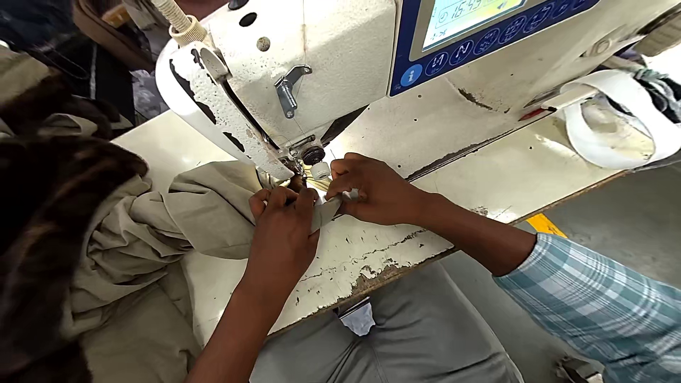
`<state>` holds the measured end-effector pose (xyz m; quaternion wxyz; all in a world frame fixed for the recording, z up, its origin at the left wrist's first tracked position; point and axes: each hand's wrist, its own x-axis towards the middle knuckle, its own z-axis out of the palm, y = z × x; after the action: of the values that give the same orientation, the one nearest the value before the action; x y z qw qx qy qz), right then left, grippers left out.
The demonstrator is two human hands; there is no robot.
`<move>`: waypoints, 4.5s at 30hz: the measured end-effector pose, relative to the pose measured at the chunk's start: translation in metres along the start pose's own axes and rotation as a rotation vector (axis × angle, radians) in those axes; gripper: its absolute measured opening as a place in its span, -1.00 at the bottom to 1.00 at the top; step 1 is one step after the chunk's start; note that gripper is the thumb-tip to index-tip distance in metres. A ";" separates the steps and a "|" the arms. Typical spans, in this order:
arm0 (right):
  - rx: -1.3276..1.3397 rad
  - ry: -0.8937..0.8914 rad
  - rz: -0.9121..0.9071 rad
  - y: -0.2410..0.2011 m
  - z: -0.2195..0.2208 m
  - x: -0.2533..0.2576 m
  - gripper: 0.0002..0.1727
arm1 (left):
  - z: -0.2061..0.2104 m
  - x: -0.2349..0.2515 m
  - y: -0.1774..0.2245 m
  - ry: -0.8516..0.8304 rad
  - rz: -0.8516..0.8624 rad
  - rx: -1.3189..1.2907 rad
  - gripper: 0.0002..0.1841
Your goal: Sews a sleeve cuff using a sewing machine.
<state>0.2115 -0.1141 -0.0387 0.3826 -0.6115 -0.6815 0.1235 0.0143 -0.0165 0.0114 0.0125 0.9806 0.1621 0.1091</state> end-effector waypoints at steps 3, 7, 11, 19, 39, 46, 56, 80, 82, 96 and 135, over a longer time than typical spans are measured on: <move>-0.010 -0.015 -0.002 0.000 -0.001 0.000 -0.81 | 0.000 0.000 0.001 0.003 -0.008 -0.019 -0.58; 0.011 -0.005 -0.019 0.002 0.000 0.001 -0.83 | 0.000 0.001 0.000 0.003 -0.004 -0.036 -0.65; 0.002 0.005 -0.048 0.004 -0.002 0.002 -0.84 | -0.001 0.006 0.002 -0.058 -0.008 -0.020 -0.69; 0.096 0.087 0.149 -0.033 -0.027 -0.006 -0.74 | 0.001 0.004 0.007 -0.094 0.066 0.034 -0.71; 0.147 -0.219 0.397 -0.031 -0.018 0.016 -0.74 | -0.001 0.001 0.001 -0.137 0.088 0.012 -0.70; -0.075 0.031 0.441 -0.011 -0.014 0.053 -0.76 | -0.002 0.004 0.000 -0.159 0.105 0.026 -0.70; -0.095 0.201 0.464 -0.011 0.003 0.051 -0.71 | -0.002 -0.002 -0.001 -0.099 0.075 0.005 -0.69; 0.002 -0.185 0.461 -0.040 -0.038 0.041 -0.74 | 0.001 0.000 0.001 -0.140 0.056 -0.001 -0.73; -0.078 -0.217 0.473 -0.045 -0.035 0.049 -0.83 | 0.001 0.000 0.002 -0.140 0.054 0.002 -0.67; 0.430 -0.190 0.645 -0.030 -0.034 0.058 -0.79 | 0.000 0.001 0.004 -0.126 0.075 -0.002 -0.71; -0.126 -0.302 0.302 -0.040 -0.034 0.031 -0.75 | 0.004 0.002 0.009 -0.161 0.042 0.024 -0.65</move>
<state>0.2056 -0.1044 0.0213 0.2142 -0.7039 -0.6382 0.2267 0.0194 -0.0245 0.0087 0.0113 0.9895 0.1411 0.0283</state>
